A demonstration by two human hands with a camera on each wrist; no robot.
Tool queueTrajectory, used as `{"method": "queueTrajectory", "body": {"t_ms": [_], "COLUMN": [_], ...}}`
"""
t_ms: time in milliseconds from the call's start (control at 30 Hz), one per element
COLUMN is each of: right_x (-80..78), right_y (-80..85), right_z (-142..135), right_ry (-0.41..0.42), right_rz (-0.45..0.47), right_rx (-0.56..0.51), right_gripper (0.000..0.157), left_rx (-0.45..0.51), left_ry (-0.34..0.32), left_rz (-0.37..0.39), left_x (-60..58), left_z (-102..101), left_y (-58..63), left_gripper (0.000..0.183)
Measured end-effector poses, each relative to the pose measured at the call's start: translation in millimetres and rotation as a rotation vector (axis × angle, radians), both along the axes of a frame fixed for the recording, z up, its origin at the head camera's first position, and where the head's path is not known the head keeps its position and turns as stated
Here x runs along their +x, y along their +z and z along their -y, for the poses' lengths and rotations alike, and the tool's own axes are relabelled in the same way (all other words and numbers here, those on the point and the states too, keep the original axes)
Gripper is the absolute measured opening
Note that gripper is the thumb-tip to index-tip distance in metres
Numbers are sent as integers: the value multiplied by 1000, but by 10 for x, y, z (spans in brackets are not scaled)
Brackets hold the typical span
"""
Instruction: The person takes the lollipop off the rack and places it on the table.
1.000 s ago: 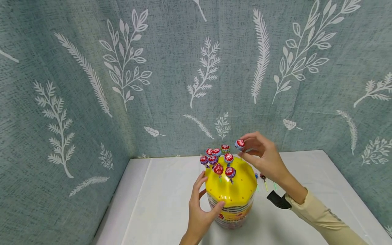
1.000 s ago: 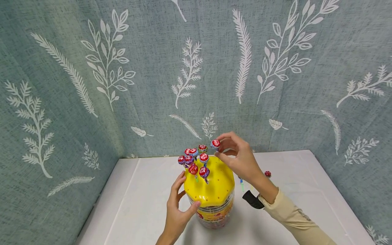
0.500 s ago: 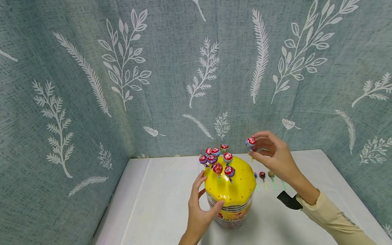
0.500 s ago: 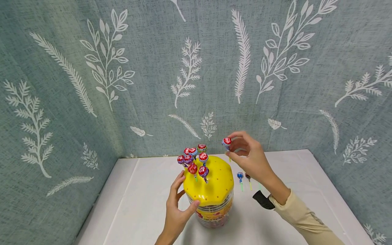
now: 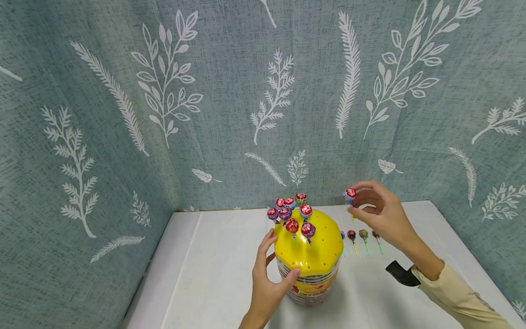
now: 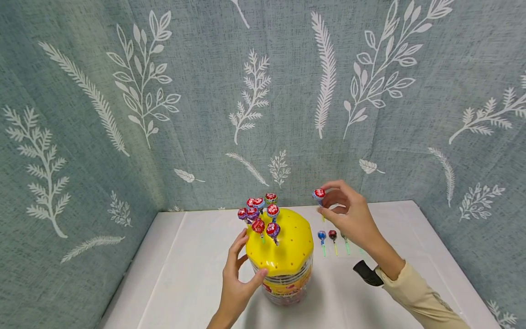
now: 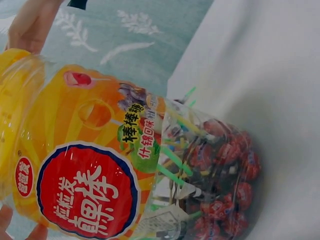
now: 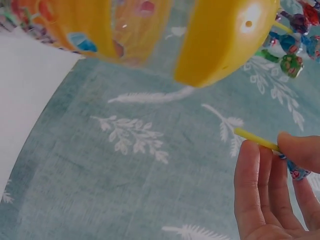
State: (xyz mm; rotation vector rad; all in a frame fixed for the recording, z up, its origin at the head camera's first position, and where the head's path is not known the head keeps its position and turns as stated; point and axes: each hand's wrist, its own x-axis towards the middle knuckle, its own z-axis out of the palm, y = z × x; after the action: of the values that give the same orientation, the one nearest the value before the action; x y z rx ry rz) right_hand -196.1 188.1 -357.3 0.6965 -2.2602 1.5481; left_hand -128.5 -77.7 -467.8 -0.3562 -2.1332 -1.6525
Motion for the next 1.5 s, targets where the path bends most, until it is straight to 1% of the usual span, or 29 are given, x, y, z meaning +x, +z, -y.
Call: {"method": "queueTrajectory", "body": {"t_ms": [200,567,800,1033,1233,1333,1400,1500], "right_x": [-2,-3,12,-29,-81,-108,-129,-155], "right_y": [-53,-196,-282,-371,-450,-495,-531,-586], "right_z": [-90,-286,-413,-528,-610,-650,-679,-715], "right_ry": [-17,-86,-142,-183,-196,-202,-209,-222], "right_rz": [-2,65,101,169,192,191,199,210], "right_rx": [8,77,123,151,142,147,146,148], "right_gripper": [48,45,45,44,43,43,43,42], "left_rx": [8,6,5,-1,0,-1,4,8], "left_ry": [-4,6,1,2,0,2,-1,-3], "left_rz": [1,-5,-2,-2,-15,-13,-12,-20], "left_x": [-9,5,-9,-20,-32,-12,20,15], "left_z": [5,8,9,6,11,3,-6,-3], "left_y": [-3,-16,-42,-41,-61,-6,81,71], "left_gripper": [69,72,71,73,73,71,69,71]}}
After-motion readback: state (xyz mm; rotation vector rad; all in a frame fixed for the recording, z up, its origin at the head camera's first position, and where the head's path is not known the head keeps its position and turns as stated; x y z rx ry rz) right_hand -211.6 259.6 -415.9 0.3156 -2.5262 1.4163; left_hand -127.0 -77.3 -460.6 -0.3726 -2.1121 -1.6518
